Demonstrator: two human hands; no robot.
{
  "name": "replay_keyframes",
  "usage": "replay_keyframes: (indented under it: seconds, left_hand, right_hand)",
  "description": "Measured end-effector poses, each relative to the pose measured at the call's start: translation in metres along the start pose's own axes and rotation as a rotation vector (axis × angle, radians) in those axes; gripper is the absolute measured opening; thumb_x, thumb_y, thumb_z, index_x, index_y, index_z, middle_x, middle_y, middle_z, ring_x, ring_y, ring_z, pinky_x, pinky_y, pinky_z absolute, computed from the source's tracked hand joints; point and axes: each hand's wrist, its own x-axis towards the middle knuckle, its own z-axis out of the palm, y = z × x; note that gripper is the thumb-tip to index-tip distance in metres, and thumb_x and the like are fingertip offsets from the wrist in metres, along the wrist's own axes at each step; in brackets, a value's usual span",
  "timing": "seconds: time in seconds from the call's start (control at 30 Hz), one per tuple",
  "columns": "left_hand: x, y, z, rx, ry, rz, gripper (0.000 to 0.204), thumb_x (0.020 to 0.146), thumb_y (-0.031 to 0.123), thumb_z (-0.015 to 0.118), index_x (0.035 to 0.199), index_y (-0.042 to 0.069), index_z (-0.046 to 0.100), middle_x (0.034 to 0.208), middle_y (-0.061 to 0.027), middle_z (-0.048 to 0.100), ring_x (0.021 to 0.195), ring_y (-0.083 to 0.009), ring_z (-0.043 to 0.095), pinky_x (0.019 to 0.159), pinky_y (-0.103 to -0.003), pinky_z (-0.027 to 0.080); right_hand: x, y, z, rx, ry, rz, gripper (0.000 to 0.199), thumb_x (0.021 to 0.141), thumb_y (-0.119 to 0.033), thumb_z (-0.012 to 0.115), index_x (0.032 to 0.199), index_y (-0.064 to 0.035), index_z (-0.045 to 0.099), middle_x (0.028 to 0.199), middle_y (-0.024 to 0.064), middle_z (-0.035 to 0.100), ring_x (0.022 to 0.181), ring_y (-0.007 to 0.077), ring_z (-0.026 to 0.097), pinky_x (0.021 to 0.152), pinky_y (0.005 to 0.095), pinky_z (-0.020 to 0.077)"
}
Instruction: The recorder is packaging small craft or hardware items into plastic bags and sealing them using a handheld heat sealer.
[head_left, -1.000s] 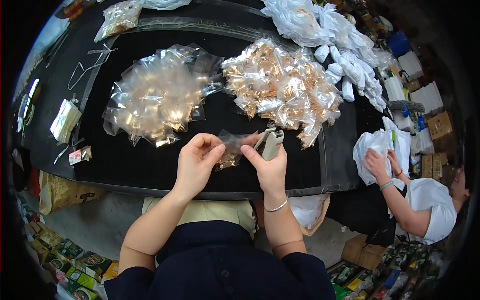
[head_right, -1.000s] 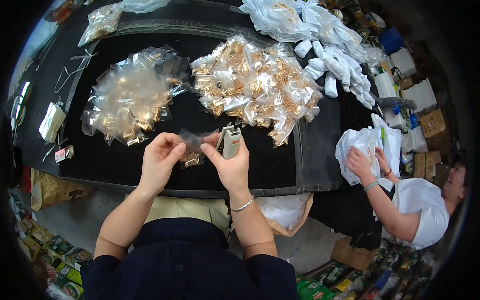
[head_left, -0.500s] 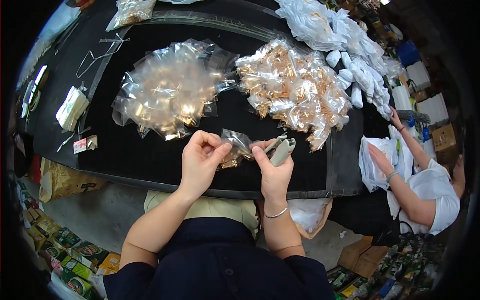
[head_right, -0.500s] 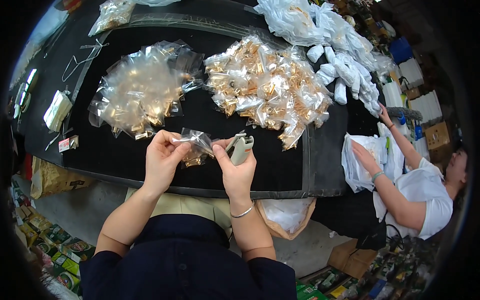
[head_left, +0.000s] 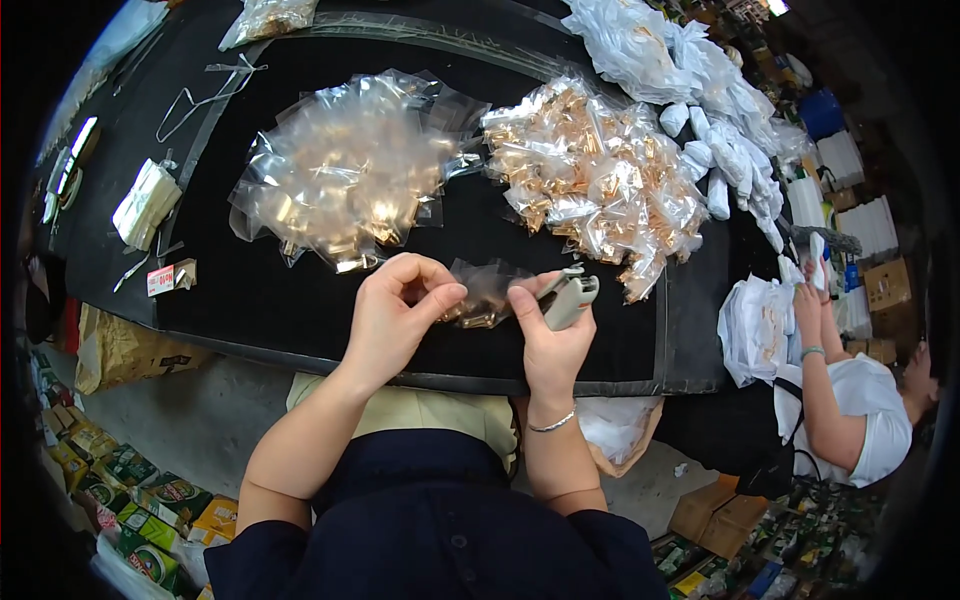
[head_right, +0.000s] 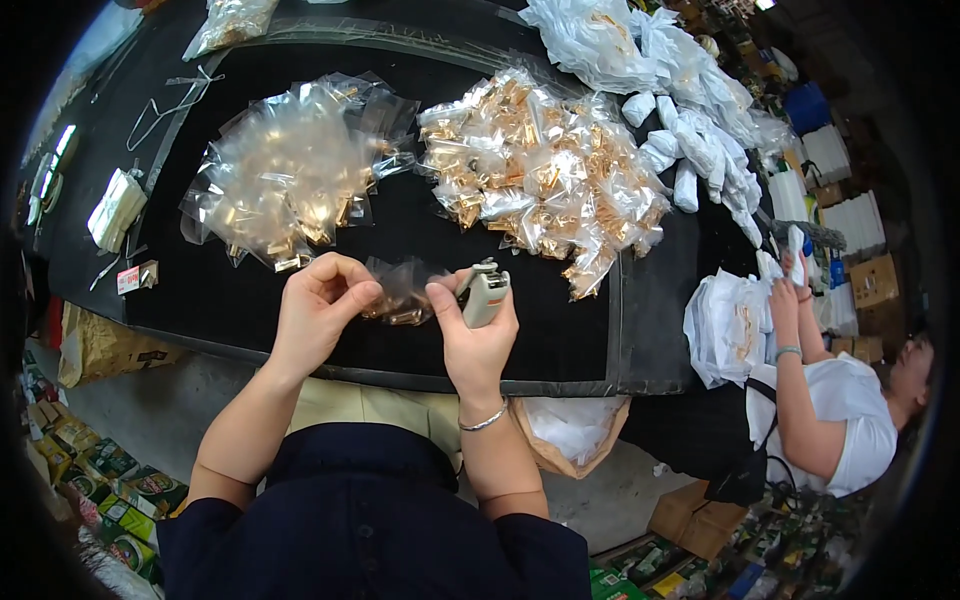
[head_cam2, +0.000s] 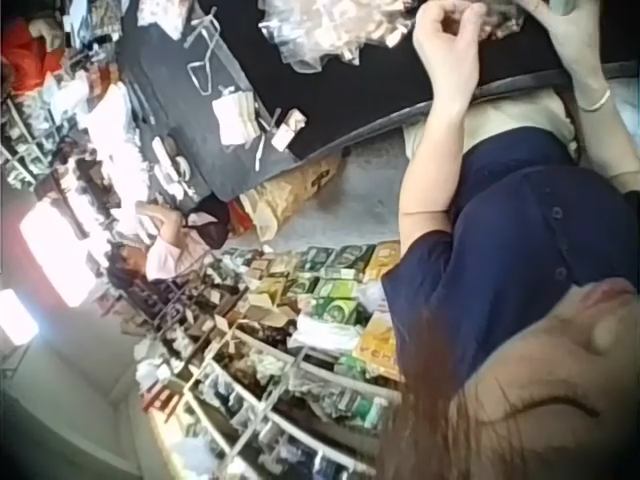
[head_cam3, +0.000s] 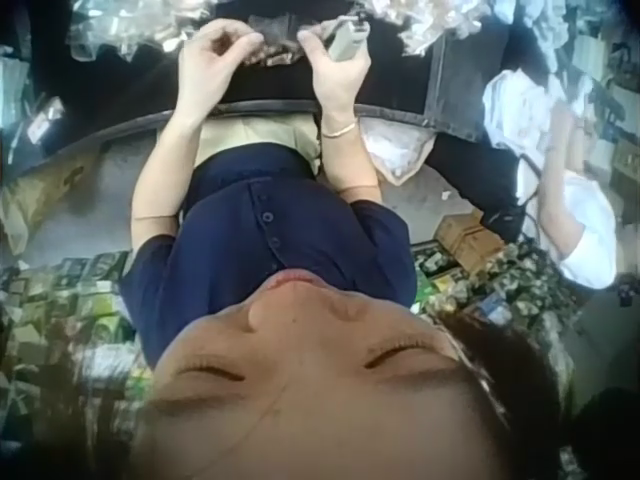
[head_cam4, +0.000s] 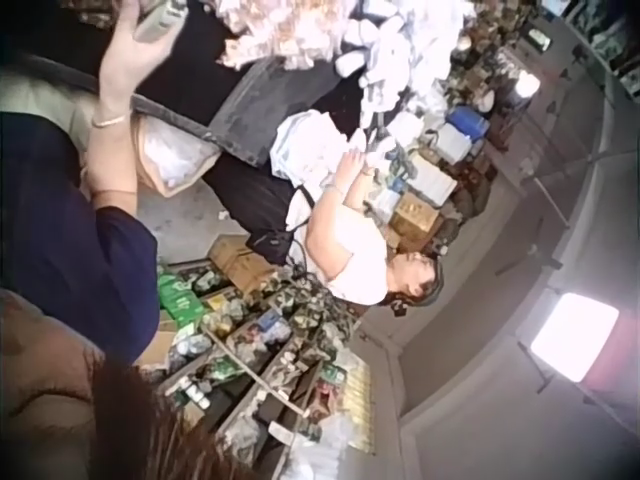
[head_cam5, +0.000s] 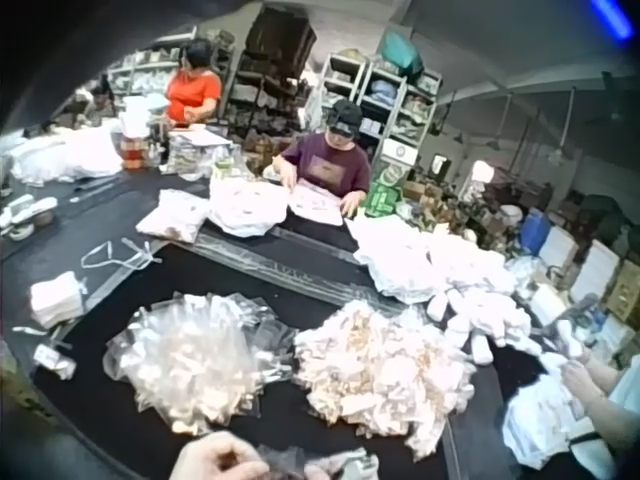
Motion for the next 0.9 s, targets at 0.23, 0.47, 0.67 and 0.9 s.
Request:
replay_keyframes:
  seconds: [0.23, 0.47, 0.67, 0.9]
  left_hand:
    - [-0.006, 0.025, -0.010, 0.341, 0.015, 0.083, 0.004, 0.090, -0.004, 0.065, 0.094, -0.003, 0.065, 0.086, -0.0037, 0.067, 0.081, -0.0086, 0.063, 0.072, -0.023, 0.051]
    - [-0.021, 0.028, -0.013, 0.282, -0.067, 0.272, 0.008, 0.085, -0.008, 0.065, 0.088, -0.002, 0.069, 0.093, -0.0085, 0.069, 0.082, -0.0156, 0.067, 0.076, -0.025, 0.052]
    - [-0.018, 0.021, 0.001, 0.658, 0.015, 0.597, 0.009, 0.082, -0.009, 0.067, 0.086, -0.002, 0.071, 0.095, -0.0111, 0.069, 0.082, -0.0195, 0.068, 0.077, -0.026, 0.053]
    - [-0.018, -0.003, -0.005, 0.221, 0.102, 0.146, 0.007, 0.086, -0.007, 0.067, 0.091, -0.002, 0.069, 0.092, -0.0082, 0.070, 0.085, -0.0143, 0.067, 0.080, -0.024, 0.051]
  right_hand:
    - [0.007, -0.009, -0.013, -0.283, -0.019, -0.284, 0.019, 0.087, -0.001, 0.075, 0.095, -0.0022, 0.059, 0.087, 0.0021, 0.064, 0.084, 0.0105, 0.063, 0.075, 0.0230, 0.0513]
    - [0.021, -0.006, -0.002, -0.192, 0.081, -0.311, 0.022, 0.087, -0.006, 0.077, 0.100, -0.0024, 0.059, 0.084, 0.0012, 0.066, 0.072, 0.0078, 0.063, 0.066, 0.0228, 0.0522]
    - [0.006, -0.014, 0.016, -0.204, -0.054, -0.260, 0.021, 0.088, -0.008, 0.077, 0.099, -0.0018, 0.060, 0.085, 0.0012, 0.067, 0.075, 0.0069, 0.063, 0.069, 0.0223, 0.0522]
    - [0.054, -0.019, 0.032, -0.215, -0.357, -0.132, 0.013, 0.088, -0.004, 0.073, 0.097, -0.0016, 0.065, 0.089, 0.0017, 0.067, 0.080, 0.0085, 0.060, 0.075, 0.0263, 0.0498]
